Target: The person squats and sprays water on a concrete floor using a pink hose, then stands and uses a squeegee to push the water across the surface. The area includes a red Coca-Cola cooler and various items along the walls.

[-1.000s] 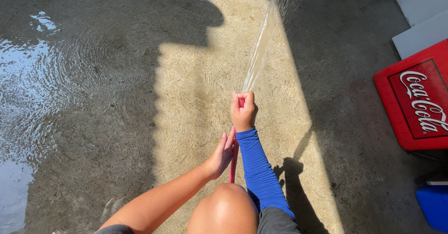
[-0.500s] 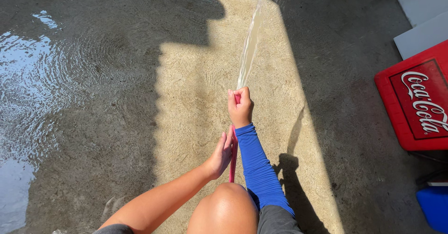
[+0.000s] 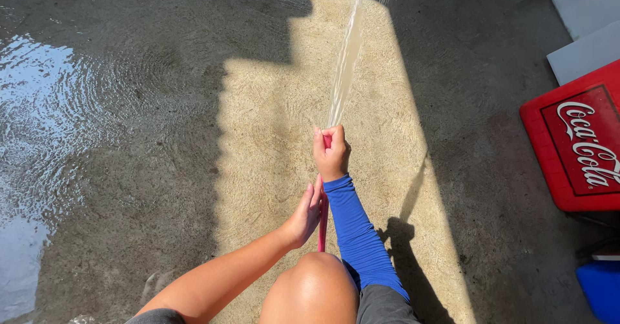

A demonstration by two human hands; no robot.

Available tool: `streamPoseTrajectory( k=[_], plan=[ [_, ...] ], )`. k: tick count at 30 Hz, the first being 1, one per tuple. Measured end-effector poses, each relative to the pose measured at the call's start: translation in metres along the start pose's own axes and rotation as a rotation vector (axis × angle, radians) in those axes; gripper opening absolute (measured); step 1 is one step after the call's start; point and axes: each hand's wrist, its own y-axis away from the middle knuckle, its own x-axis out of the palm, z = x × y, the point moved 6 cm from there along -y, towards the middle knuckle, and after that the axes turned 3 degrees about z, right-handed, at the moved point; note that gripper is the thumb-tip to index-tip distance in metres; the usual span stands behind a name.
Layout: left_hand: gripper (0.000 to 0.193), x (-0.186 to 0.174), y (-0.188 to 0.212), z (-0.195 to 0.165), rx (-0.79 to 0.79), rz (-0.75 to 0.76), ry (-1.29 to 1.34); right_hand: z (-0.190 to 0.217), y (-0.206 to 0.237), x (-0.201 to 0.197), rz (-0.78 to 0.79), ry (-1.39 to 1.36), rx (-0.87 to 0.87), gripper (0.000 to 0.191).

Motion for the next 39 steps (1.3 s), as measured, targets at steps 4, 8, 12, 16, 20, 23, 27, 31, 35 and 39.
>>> streamPoseTrajectory(
  k=[4, 8, 12, 16, 20, 23, 27, 31, 35, 39],
  plan=[
    [0.092, -0.003, -0.001, 0.004, -0.027, -0.006, 0.012, 0.001, 0.002, 0.001, -0.001, 0.041, -0.015, 0.025],
    [0.094, -0.007, -0.003, 0.007, -0.025, -0.009, 0.015, 0.003, 0.004, 0.002, 0.0, 0.045, -0.05, 0.023],
    [0.094, -0.012, -0.004, 0.012, -0.015, -0.021, 0.021, 0.006, 0.006, 0.006, 0.012, 0.058, -0.081, 0.023],
    [0.094, -0.013, -0.002, 0.01, 0.003, -0.032, 0.022, 0.004, 0.006, 0.015, 0.064, 0.039, -0.058, 0.024],
    [0.09, -0.011, 0.003, 0.0, -0.022, -0.064, 0.021, -0.005, -0.001, 0.028, 0.12, -0.002, 0.008, 0.024],
    [0.09, -0.006, 0.007, -0.012, -0.019, -0.075, 0.013, -0.01, -0.008, 0.04, 0.186, -0.014, 0.047, 0.024],
    [0.09, 0.0, 0.011, -0.022, -0.017, -0.087, 0.027, -0.013, -0.01, 0.05, 0.247, -0.049, 0.08, 0.025],
    [0.09, 0.001, 0.012, -0.023, -0.016, -0.086, 0.022, -0.015, -0.009, 0.047, 0.203, -0.068, 0.094, 0.025],
    [0.091, -0.001, 0.009, -0.017, -0.023, -0.079, 0.005, -0.019, -0.01, 0.035, 0.135, -0.022, 0.112, 0.027],
    [0.092, -0.001, 0.006, -0.013, -0.031, -0.059, 0.011, -0.021, -0.008, 0.023, 0.097, -0.037, 0.12, 0.025]
  ],
)
